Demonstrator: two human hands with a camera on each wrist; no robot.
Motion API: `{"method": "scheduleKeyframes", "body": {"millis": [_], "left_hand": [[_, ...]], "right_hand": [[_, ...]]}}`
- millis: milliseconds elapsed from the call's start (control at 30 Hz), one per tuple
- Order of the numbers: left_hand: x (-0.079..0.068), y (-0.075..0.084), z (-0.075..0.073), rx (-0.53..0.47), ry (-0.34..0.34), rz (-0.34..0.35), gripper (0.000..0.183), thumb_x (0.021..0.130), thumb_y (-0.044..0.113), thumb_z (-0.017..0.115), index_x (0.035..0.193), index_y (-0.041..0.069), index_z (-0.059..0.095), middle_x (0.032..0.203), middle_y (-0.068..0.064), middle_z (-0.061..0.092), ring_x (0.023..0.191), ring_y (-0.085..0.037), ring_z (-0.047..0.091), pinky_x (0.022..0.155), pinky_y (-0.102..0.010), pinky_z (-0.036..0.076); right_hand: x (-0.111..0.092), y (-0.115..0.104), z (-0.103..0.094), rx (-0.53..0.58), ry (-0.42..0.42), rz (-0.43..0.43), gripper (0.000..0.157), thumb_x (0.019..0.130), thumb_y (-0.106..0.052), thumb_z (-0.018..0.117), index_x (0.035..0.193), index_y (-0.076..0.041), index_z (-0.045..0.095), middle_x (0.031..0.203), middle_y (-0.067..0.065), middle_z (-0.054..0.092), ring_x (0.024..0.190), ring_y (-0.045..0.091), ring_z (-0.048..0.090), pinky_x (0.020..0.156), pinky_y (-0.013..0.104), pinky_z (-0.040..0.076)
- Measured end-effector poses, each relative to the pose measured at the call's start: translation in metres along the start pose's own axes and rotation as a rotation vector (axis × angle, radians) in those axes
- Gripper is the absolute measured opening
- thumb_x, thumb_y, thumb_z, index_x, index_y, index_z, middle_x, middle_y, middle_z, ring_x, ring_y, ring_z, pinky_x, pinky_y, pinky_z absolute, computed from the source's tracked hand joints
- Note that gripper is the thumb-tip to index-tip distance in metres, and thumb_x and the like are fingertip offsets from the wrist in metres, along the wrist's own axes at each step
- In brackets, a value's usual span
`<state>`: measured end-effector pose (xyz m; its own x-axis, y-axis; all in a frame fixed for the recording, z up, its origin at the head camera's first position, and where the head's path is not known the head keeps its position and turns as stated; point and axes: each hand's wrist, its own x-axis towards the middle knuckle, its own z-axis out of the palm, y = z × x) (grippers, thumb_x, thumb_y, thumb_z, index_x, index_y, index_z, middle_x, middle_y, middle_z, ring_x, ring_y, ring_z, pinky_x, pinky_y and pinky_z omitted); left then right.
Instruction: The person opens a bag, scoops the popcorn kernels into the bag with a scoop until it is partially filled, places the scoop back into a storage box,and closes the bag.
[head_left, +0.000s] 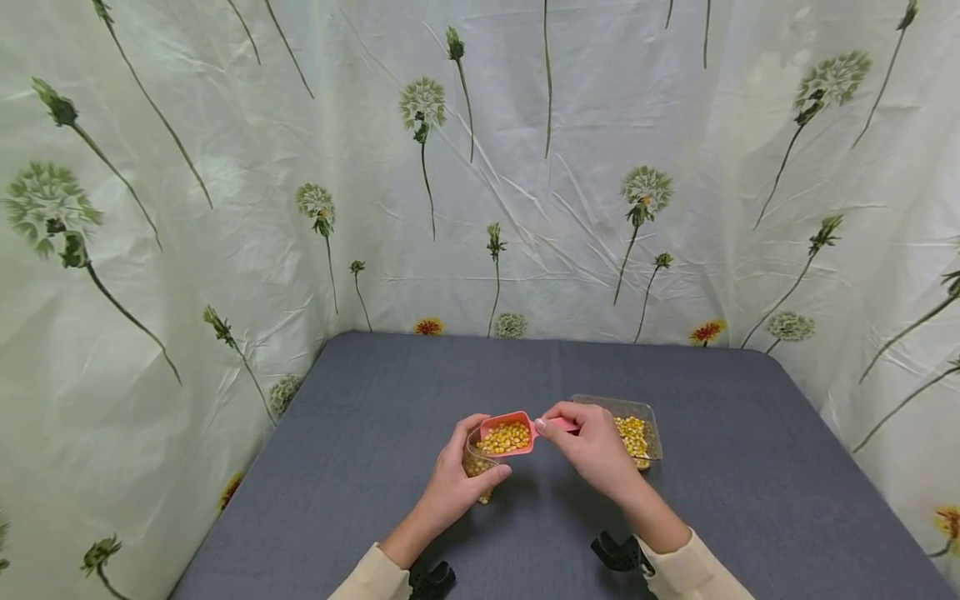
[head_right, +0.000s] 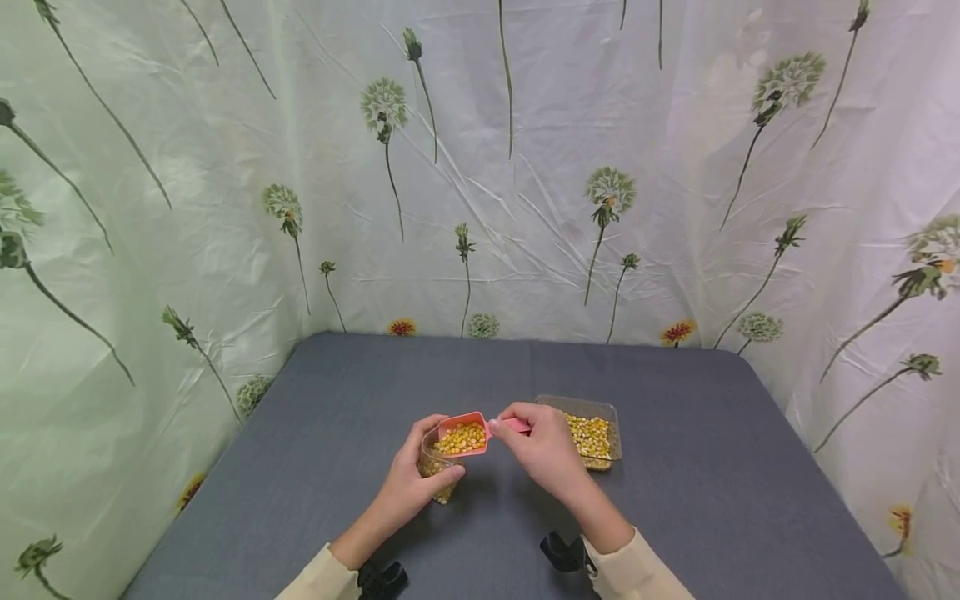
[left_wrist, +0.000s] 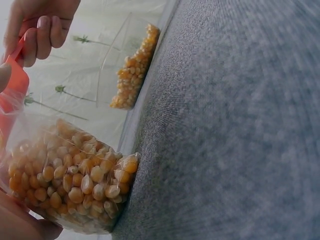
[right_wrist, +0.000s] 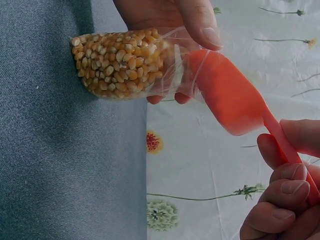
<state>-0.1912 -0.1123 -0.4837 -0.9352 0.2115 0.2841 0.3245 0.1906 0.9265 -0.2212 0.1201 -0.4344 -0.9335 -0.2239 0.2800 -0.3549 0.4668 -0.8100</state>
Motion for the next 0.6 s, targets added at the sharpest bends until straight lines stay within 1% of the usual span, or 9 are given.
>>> {"method": "scheduleKeyframes", "body": {"millis": [267, 367, 467, 533, 600], "left_hand": [[-0.002, 0.002, 0.001, 0.006, 0.013, 0.004, 0.071, 0.085, 0.013, 0.083, 0.143, 0.013, 0.043, 0.130, -0.001, 0.059, 0.114, -0.024, 0.058, 0.092, -0.032, 0.049], [-0.001, 0.003, 0.001, 0.008, 0.024, 0.008, 0.070, 0.085, 0.010, 0.082, 0.143, 0.012, 0.044, 0.128, -0.001, 0.060, 0.113, -0.023, 0.058, 0.092, -0.032, 0.049], [-0.001, 0.004, 0.001, 0.005, 0.028, 0.012, 0.071, 0.084, 0.009, 0.082, 0.144, 0.008, 0.043, 0.128, -0.001, 0.061, 0.112, -0.024, 0.059, 0.092, -0.032, 0.050], [0.001, -0.006, 0.002, 0.007, 0.028, 0.017, 0.072, 0.084, 0.010, 0.083, 0.144, 0.009, 0.043, 0.128, 0.001, 0.060, 0.113, -0.022, 0.058, 0.092, -0.032, 0.050], [0.002, -0.015, 0.002, 0.014, 0.027, 0.029, 0.073, 0.084, 0.015, 0.083, 0.145, 0.014, 0.043, 0.128, 0.003, 0.060, 0.114, -0.021, 0.058, 0.092, -0.032, 0.050]], "right_hand": [[-0.002, -0.003, 0.001, -0.021, 0.024, -0.031, 0.007, 0.091, -0.031, 0.077, 0.087, -0.027, 0.074, 0.067, -0.003, 0.053, 0.059, 0.017, 0.048, 0.050, 0.027, 0.038], [-0.003, -0.005, 0.002, -0.031, 0.038, -0.051, 0.006, 0.090, -0.029, 0.078, 0.087, -0.027, 0.074, 0.068, -0.004, 0.053, 0.059, 0.016, 0.048, 0.050, 0.027, 0.038], [-0.003, -0.007, 0.003, -0.052, 0.056, -0.077, 0.006, 0.089, -0.027, 0.079, 0.087, -0.027, 0.073, 0.067, -0.005, 0.053, 0.058, 0.014, 0.047, 0.049, 0.027, 0.038], [-0.004, -0.008, 0.003, -0.069, 0.069, -0.099, 0.007, 0.089, -0.025, 0.080, 0.087, -0.027, 0.073, 0.068, -0.006, 0.053, 0.057, 0.014, 0.047, 0.049, 0.027, 0.038], [-0.004, -0.009, 0.004, -0.089, 0.083, -0.128, 0.008, 0.088, -0.025, 0.081, 0.087, -0.028, 0.073, 0.068, -0.007, 0.053, 0.056, 0.012, 0.046, 0.049, 0.026, 0.038]]}}
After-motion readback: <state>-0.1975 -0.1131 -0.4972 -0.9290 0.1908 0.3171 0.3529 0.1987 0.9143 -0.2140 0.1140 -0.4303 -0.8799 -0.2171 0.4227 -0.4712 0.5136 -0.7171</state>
